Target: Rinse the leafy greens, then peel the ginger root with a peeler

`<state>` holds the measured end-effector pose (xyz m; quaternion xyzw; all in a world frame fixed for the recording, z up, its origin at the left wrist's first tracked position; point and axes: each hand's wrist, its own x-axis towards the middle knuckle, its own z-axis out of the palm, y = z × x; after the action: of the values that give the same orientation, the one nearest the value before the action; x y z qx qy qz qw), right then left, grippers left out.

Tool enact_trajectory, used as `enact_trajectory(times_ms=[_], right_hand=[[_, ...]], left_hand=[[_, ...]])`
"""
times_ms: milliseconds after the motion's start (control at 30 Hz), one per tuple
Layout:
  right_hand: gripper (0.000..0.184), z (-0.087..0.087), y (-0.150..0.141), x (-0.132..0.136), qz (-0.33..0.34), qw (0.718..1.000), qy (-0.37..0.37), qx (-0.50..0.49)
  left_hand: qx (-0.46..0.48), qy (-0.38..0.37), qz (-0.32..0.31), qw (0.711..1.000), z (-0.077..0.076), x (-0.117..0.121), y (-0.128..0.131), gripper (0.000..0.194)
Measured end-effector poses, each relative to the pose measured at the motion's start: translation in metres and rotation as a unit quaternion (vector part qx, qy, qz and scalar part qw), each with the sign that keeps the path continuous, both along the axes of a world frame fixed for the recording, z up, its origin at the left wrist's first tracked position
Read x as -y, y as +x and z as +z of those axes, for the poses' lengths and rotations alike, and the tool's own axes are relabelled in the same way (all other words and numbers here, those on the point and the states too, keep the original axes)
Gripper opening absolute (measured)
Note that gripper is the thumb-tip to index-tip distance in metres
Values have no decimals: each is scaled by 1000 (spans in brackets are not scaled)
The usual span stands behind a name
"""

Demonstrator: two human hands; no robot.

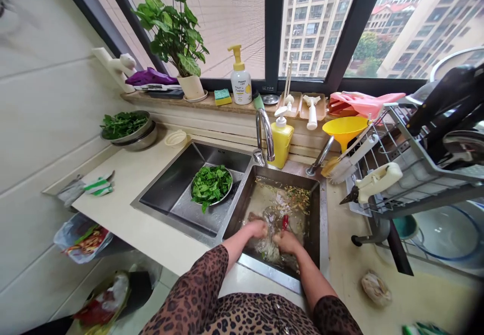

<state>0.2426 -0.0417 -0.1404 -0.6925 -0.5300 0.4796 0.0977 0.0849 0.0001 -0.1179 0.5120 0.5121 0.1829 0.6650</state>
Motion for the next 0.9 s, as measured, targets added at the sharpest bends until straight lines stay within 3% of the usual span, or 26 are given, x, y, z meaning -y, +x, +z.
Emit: enact_trajectory(times_ms=[100,167,300,400,467,567,667,767,900], right_hand=[[30,6,2,-9,-58,992,28,-106],[33,11,2,-11,-88,981,34,-167],[29,25,-5,-4,-111,941,11,-319],[30,38,-12,3,-118,917,-15,-381],[36,45,-15,5,-100,919,-16,-380],[46,50,-15,7,-50,924,-30,-378],[43,47,-15,7,-26,935,-16,-354],[31,38,-15,5,-20,950,69,-304],[19,31,-10,3,3,979,167,-118]], left_hand=[[39,-47,-6,998,15,-5,-14,28],[134,-87,35,987,27,-3,-20,30],[352,-117,186,910,41,10,-19,24],[411,-110,296,855,38,18,-5,17],[419,-109,326,841,35,22,7,15],[410,-70,314,853,30,25,22,20],[353,-13,254,900,28,26,29,29],[232,61,196,951,29,25,28,32],[85,161,191,965,32,24,20,24]])
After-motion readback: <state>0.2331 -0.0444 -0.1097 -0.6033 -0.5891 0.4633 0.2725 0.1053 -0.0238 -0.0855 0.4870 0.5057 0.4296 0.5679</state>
